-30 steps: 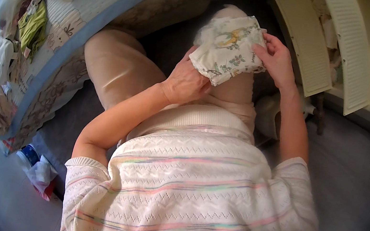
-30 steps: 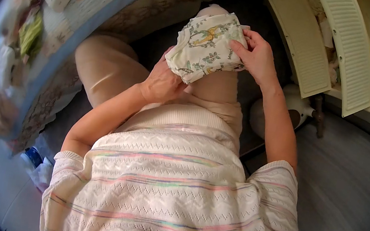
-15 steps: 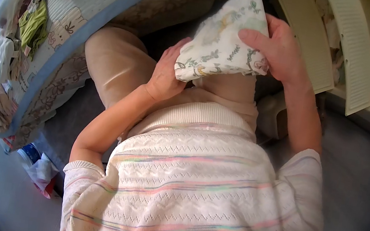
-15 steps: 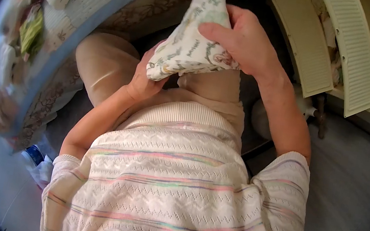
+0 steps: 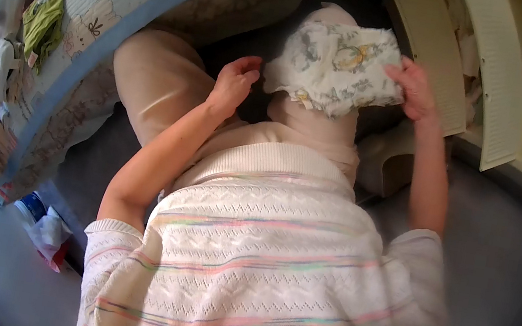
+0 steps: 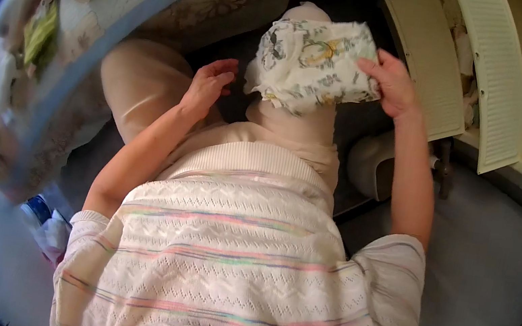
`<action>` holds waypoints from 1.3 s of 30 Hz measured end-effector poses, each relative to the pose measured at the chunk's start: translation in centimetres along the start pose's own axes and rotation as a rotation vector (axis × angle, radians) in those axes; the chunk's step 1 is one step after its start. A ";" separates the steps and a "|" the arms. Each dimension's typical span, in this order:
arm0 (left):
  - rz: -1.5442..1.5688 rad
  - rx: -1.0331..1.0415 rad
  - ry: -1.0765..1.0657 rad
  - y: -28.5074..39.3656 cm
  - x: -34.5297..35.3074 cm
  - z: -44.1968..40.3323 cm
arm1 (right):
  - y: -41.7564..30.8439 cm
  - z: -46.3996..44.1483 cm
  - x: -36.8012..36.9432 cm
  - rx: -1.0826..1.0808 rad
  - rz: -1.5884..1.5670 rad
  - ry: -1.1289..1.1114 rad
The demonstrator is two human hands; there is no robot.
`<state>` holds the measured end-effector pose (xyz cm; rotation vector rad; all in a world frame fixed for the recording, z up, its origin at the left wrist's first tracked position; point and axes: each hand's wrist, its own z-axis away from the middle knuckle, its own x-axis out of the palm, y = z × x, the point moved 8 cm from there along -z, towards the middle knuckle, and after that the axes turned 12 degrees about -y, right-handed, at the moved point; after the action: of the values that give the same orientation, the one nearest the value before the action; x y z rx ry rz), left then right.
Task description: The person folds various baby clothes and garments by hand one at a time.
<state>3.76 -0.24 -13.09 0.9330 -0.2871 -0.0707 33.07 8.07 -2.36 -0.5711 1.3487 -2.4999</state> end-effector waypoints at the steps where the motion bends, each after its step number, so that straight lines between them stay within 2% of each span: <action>1: 0.054 -0.075 0.005 -0.6 0.1 0.0 | 2.2 -0.7 -2.1 0.051 0.061 0.020; 4: 0.098 -0.150 0.031 -0.5 0.3 -0.1 | 3.0 -0.4 -1.6 0.023 -0.040 0.122; 7: -0.153 0.207 -0.016 1.8 0.0 -2.3 | 3.8 -0.5 -3.3 0.012 0.102 0.125; 10: -0.208 0.349 -0.177 5.1 1.7 -4.0 | 1.0 0.6 -1.4 -0.134 0.389 0.300; 13: -0.270 0.202 -0.371 3.7 3.0 -7.5 | -2.5 3.2 1.5 -0.315 0.942 0.500; 14: -0.225 0.147 -0.415 2.2 2.9 -8.7 | -3.2 3.8 3.2 -0.352 0.987 0.433; 16: -0.325 0.032 -0.458 1.9 2.8 -7.9 | -4.3 5.2 7.2 -0.425 1.070 0.296; 19: -0.485 -0.085 -0.531 0.4 2.0 -8.1 | -3.7 5.5 12.7 -0.478 1.359 0.080; 20: -0.538 -0.115 -0.558 -0.3 1.7 -8.3 | -3.1 5.2 13.6 -0.437 1.416 0.073; 23: -0.627 -0.201 -0.601 3.5 0.7 -4.0 | -1.6 4.7 14.5 -0.351 1.544 0.070; 24: -0.570 -0.128 -0.609 4.7 0.2 -2.9 | -1.1 4.5 14.3 -0.353 1.554 0.083; 25: -0.473 -0.188 -0.617 5.0 -0.3 -1.6 | -0.9 4.2 14.1 -0.358 1.560 0.099; 27: -0.402 -0.116 -0.643 5.9 -1.1 -0.3 | -1.1 3.9 13.5 -0.373 1.466 0.084; 31: 0.028 -0.092 -0.707 7.2 -0.7 2.5 | -1.4 4.0 12.8 -0.426 1.349 0.025; 33: 0.175 -0.063 -0.704 7.5 -0.5 3.2 | -1.6 4.2 13.6 -0.398 1.443 0.039; 39: 0.384 0.063 -0.731 9.4 0.5 4.6 | -2.1 4.0 13.4 -0.412 1.471 0.057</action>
<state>2.41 1.63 -2.89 0.8725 -1.1452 -0.0462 22.82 1.03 4.39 0.3826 1.4471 -1.0521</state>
